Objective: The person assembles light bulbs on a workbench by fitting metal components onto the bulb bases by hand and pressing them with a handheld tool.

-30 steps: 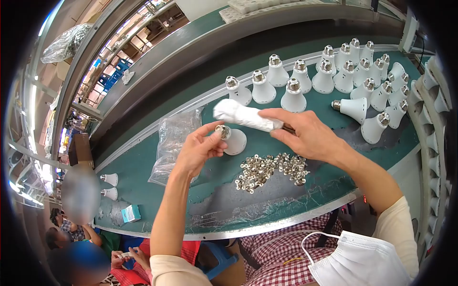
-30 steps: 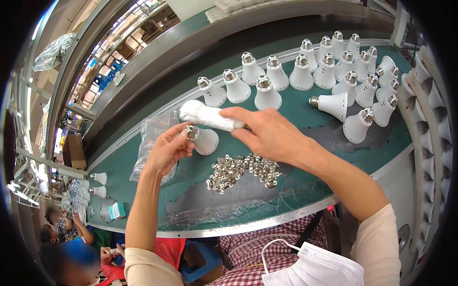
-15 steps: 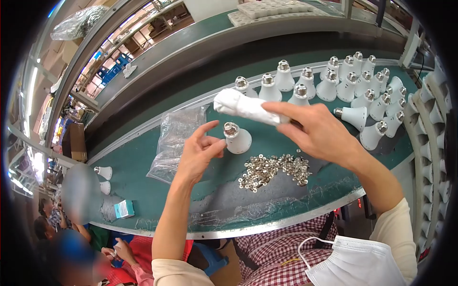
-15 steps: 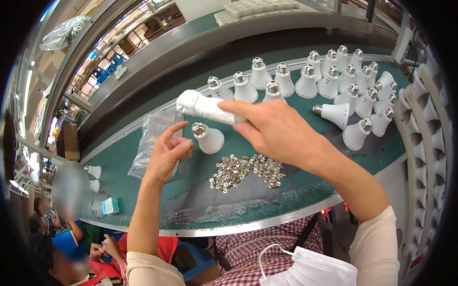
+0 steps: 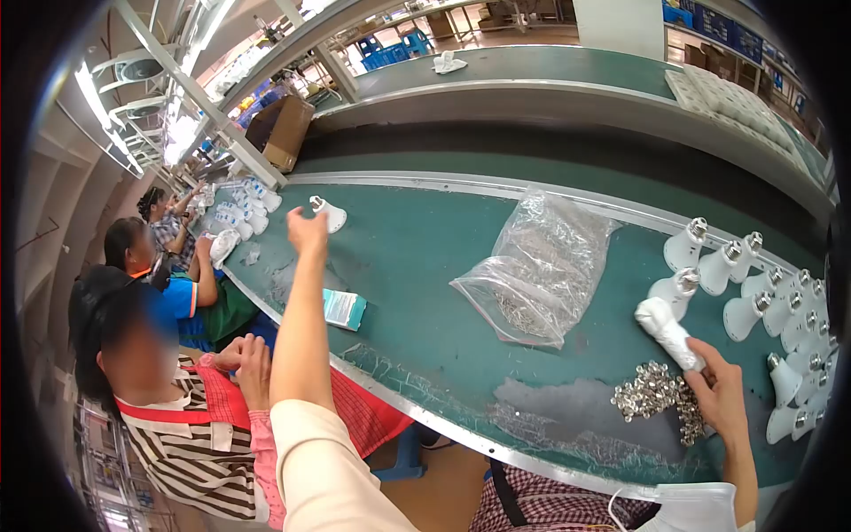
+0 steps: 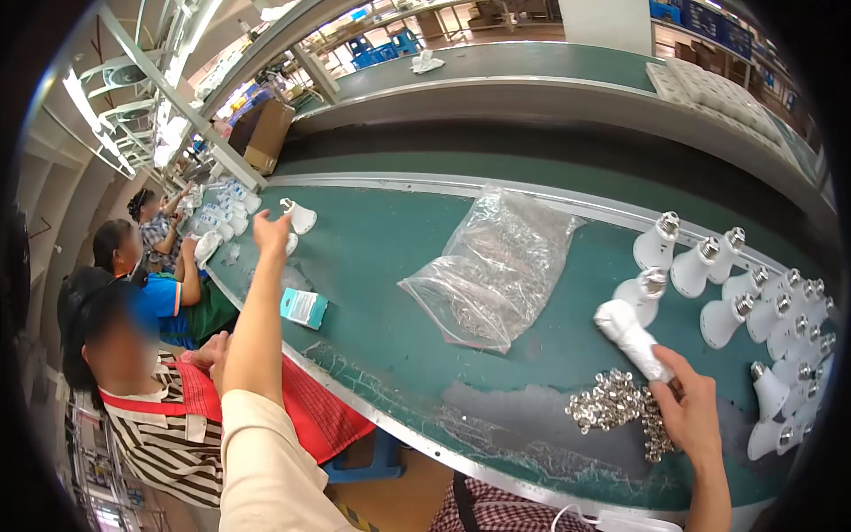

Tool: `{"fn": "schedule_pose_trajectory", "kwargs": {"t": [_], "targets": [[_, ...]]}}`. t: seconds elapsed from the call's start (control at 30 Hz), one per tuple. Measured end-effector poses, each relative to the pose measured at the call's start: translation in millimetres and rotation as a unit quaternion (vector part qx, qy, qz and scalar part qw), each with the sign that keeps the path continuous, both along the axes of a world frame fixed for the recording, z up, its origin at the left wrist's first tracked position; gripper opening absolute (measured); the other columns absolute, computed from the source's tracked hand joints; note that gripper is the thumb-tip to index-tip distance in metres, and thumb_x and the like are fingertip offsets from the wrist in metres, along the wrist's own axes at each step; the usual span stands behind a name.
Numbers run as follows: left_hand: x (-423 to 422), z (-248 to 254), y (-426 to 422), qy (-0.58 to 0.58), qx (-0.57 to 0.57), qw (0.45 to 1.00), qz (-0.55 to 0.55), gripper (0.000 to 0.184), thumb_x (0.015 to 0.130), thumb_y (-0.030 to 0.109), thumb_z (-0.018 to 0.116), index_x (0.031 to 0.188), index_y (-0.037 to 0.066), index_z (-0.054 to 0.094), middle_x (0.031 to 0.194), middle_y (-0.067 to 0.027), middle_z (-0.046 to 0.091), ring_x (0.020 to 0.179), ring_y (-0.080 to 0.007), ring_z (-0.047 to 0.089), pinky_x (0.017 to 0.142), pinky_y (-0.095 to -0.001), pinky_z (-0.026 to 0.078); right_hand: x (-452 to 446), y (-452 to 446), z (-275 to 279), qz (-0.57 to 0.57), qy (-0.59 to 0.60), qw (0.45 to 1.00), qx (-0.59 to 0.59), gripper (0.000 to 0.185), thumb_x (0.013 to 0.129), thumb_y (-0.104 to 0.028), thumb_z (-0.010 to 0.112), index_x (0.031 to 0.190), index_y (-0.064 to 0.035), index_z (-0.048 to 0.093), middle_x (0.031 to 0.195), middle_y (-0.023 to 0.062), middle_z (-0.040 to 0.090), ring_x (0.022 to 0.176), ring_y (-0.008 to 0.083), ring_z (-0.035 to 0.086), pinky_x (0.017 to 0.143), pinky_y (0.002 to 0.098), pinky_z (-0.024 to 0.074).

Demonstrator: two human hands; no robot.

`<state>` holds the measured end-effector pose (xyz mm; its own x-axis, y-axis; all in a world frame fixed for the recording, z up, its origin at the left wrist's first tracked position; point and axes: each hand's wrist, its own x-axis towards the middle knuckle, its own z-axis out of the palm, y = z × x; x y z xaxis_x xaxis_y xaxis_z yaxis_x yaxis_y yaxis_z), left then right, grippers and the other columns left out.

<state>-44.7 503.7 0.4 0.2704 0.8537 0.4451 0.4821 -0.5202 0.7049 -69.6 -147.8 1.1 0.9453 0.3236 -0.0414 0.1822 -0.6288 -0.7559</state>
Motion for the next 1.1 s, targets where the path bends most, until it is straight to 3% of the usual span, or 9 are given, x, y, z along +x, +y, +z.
{"fn": "schedule_pose_trajectory", "kwargs": {"t": [0.1,0.2,0.3,0.43,0.6,0.7,0.77,0.87,1.1], "targets": [[-12,-22,65,0.018,-0.036,0.995,0.090,0.065,0.058,0.021,0.077,0.113,-0.003,0.050,0.107,-0.0219,0.059,0.101,-0.0333,0.058,0.089,-0.0373,0.045,8,-8,-13,-0.054,-0.025,0.998,0.005,0.042,0.072,0.003,0.058,0.114,-0.0014,0.056,0.060,-0.0038,0.038,0.054,0.0043,0.033,0.048,0.0215,0.0254],[-17,-33,90,-0.088,-0.241,0.966,0.030,0.036,0.068,0.017,0.074,0.095,0.002,0.056,0.082,-0.0099,0.060,0.065,-0.0218,0.057,0.044,-0.0361,0.043,10,-9,-22,-0.069,-0.015,0.997,0.027,0.042,0.073,0.004,0.057,0.114,-0.0020,0.057,0.059,-0.0039,0.037,0.053,0.0035,0.032,0.048,0.0214,0.0237],[-19,-44,94,-0.121,-0.287,0.950,-0.040,0.027,0.073,0.014,0.071,0.094,0.010,0.053,0.065,-0.0033,0.048,0.042,-0.0137,0.043,0.030,-0.0249,0.027,11,-8,-16,-0.068,0.000,0.998,-0.007,0.042,0.073,0.004,0.059,0.114,-0.0035,0.057,0.060,-0.0023,0.041,0.053,0.0054,0.037,0.048,0.0225,0.0301],[-29,-54,109,-0.078,-0.349,0.934,-0.004,0.038,0.070,0.022,0.075,0.099,0.008,0.054,0.066,-0.0041,0.051,0.043,-0.0142,0.044,0.030,-0.0281,0.027,10,-3,-17,-0.069,-0.015,0.997,0.009,0.043,0.073,0.004,0.061,0.115,-0.0045,0.057,0.057,0.0005,0.043,0.051,0.0064,0.037,0.047,0.0234,0.0303],[-31,-59,100,0.111,-0.044,0.990,0.070,0.046,0.065,0.033,0.077,0.096,0.004,0.060,0.087,-0.0082,0.063,0.069,-0.0220,0.060,0.058,-0.0323,0.047,10,-1,-15,-0.067,-0.026,0.997,-0.006,0.040,0.075,0.002,0.061,0.114,-0.0050,0.057,0.058,0.0070,0.050,0.051,0.0107,0.044,0.049,0.0248,0.0360],[-31,-58,95,0.091,0.039,0.994,0.037,0.042,0.065,0.034,0.076,0.090,0.004,0.061,0.091,-0.0092,0.064,0.084,-0.0220,0.060,0.075,-0.0316,0.046,9,-3,-21,-0.035,-0.087,0.995,0.020,0.038,0.076,-0.001,0.061,0.114,-0.0052,0.057,0.068,0.0156,0.059,0.056,0.0210,0.054,0.056,0.0297,0.0434],[-21,-61,104,-0.005,-0.030,0.999,-0.029,0.041,0.067,0.034,0.076,0.089,0.005,0.059,0.083,-0.0081,0.063,0.067,-0.0189,0.058,0.057,-0.0300,0.046,8,-3,-12,-0.039,-0.057,0.998,-0.002,0.037,0.077,-0.005,0.061,0.114,-0.0060,0.057,0.074,0.0200,0.061,0.061,0.0292,0.058,0.059,0.0331,0.0454],[-1,-4,-6,-0.042,-0.096,0.986,-0.126,0.037,0.072,0.032,0.073,0.094,0.008,0.055,0.065,-0.0025,0.055,0.041,-0.0065,0.036,0.035,-0.0240,0.020,7,-5,-9,-0.041,-0.048,0.998,-0.005,0.037,0.078,-0.006,0.060,0.115,-0.0087,0.057,0.074,0.0195,0.061,0.062,0.0319,0.059,0.060,0.0349,0.0456],[2,40,-272,-0.052,-0.157,0.859,-0.485,0.035,0.076,0.019,0.071,0.105,0.005,0.056,0.069,0.0039,0.054,0.054,-0.0032,0.042,0.045,-0.0186,0.030,0,-15,-8,-0.014,-0.118,0.990,0.079,0.037,0.079,-0.005,0.060,0.116,-0.0097,0.056,0.070,0.0162,0.059,0.058,0.0247,0.056,0.057,0.0323,0.0446]]}}
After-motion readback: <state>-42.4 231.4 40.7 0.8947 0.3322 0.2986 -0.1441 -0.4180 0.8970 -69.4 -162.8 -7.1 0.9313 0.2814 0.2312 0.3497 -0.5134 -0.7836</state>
